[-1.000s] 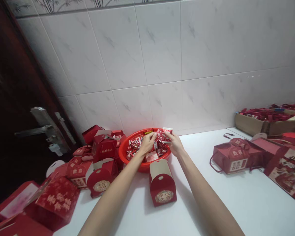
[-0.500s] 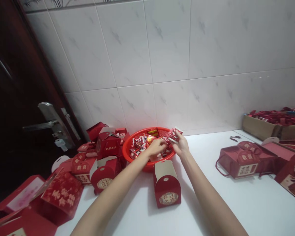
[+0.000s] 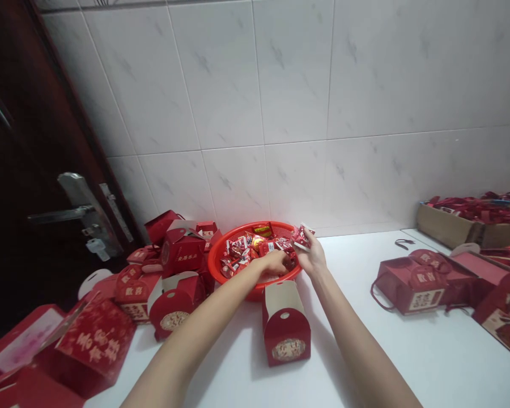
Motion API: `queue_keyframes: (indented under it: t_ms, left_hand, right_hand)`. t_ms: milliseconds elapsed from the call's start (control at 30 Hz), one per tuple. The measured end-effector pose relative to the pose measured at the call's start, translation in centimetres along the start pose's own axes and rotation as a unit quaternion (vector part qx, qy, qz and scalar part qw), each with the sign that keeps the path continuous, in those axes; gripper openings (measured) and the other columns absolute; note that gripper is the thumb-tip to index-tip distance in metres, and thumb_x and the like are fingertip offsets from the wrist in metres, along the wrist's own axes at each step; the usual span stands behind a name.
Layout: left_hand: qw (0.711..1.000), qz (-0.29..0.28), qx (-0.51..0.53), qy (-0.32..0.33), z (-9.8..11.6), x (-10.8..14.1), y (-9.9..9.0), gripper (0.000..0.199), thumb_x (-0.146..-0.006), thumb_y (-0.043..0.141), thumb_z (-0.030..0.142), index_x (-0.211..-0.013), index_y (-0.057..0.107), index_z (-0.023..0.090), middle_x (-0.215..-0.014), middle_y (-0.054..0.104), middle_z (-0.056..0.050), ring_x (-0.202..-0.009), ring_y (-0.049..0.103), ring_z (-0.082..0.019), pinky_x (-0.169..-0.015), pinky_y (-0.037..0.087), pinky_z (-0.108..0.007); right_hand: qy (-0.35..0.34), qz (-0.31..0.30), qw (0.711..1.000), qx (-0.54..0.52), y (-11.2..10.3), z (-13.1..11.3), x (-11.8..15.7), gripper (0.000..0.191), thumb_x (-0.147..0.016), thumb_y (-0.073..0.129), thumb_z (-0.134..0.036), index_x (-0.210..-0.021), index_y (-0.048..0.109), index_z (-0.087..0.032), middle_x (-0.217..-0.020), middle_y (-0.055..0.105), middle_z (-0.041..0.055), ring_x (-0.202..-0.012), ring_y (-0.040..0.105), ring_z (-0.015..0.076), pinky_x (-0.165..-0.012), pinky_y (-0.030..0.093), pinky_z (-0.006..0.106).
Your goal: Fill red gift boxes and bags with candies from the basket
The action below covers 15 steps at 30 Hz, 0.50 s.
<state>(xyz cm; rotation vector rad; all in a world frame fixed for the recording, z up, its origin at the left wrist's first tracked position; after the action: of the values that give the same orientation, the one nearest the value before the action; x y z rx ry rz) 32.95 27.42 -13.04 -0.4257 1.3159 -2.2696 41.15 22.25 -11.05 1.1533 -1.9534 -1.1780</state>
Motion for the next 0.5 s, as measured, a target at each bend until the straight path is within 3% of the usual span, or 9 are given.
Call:
queue_keyframes:
  t_ms: [100, 233, 367, 500]
  left_hand:
    - [1.0, 0.004, 0.021, 0.003, -0.3, 0.3, -0.7, 0.025, -0.061, 0.058, 0.008, -0.075, 0.076, 0.017, -0.071, 0.074, -0.001, -0.063, 0.066, -0.016, -0.059, 0.048, -0.021]
    - [0.99, 0.129, 0.055, 0.003, -1.0, 1.0, -4.1, 0.027, -0.066, 0.057, 0.011, -0.083, 0.077, 0.017, -0.08, 0.077, -0.003, -0.076, 0.069, -0.019, -0.071, 0.052, -0.025]
    - [0.953, 0.273, 0.13, 0.016, -1.6, 2.0, -7.2, 0.022, -0.069, 0.061, 0.013, -0.086, 0.075, 0.017, -0.091, 0.077, -0.006, -0.085, 0.069, -0.02, -0.077, 0.053, -0.029]
    - [0.916, 0.331, 0.222, 0.049, -1.8, 2.5, -8.4, 0.021, -0.071, 0.063, 0.016, -0.09, 0.072, 0.016, -0.094, 0.076, -0.007, -0.087, 0.069, -0.02, -0.081, 0.054, -0.032]
  right_hand:
    - [0.001, 0.013, 1.0, -0.012, -0.1, 0.0, 0.0, 0.013, -0.082, 0.068, -0.011, -0.073, 0.065, -0.019, -0.061, 0.07, -0.0039, -0.055, 0.065, 0.0098, -0.055, 0.055, 0.021]
    - [-0.009, 0.0, 1.0, -0.007, -0.1, -0.2, -0.2, 0.011, -0.079, 0.071, -0.011, -0.074, 0.065, -0.02, -0.063, 0.07, -0.0053, -0.055, 0.064, 0.0091, -0.054, 0.054, 0.02]
    - [-0.026, -0.007, 1.0, -0.001, -0.3, -0.2, -0.5, 0.011, -0.077, 0.073, -0.013, -0.073, 0.065, -0.019, -0.065, 0.071, -0.0049, -0.058, 0.066, 0.0096, -0.057, 0.056, 0.02]
    - [-0.045, -0.033, 0.998, 0.009, 0.0, -0.3, -0.5, 0.012, -0.073, 0.076, -0.015, -0.072, 0.065, -0.02, -0.068, 0.072, -0.0047, -0.064, 0.068, 0.0109, -0.063, 0.057, 0.022]
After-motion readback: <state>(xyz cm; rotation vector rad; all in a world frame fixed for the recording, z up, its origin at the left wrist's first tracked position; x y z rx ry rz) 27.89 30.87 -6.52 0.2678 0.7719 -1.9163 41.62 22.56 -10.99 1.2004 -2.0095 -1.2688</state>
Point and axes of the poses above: each hand's wrist, its own x-axis away from the middle knuckle, its own y-axis out of the palm, z = x × y, the point moved 8 cm from there along -x, towards the middle knuckle
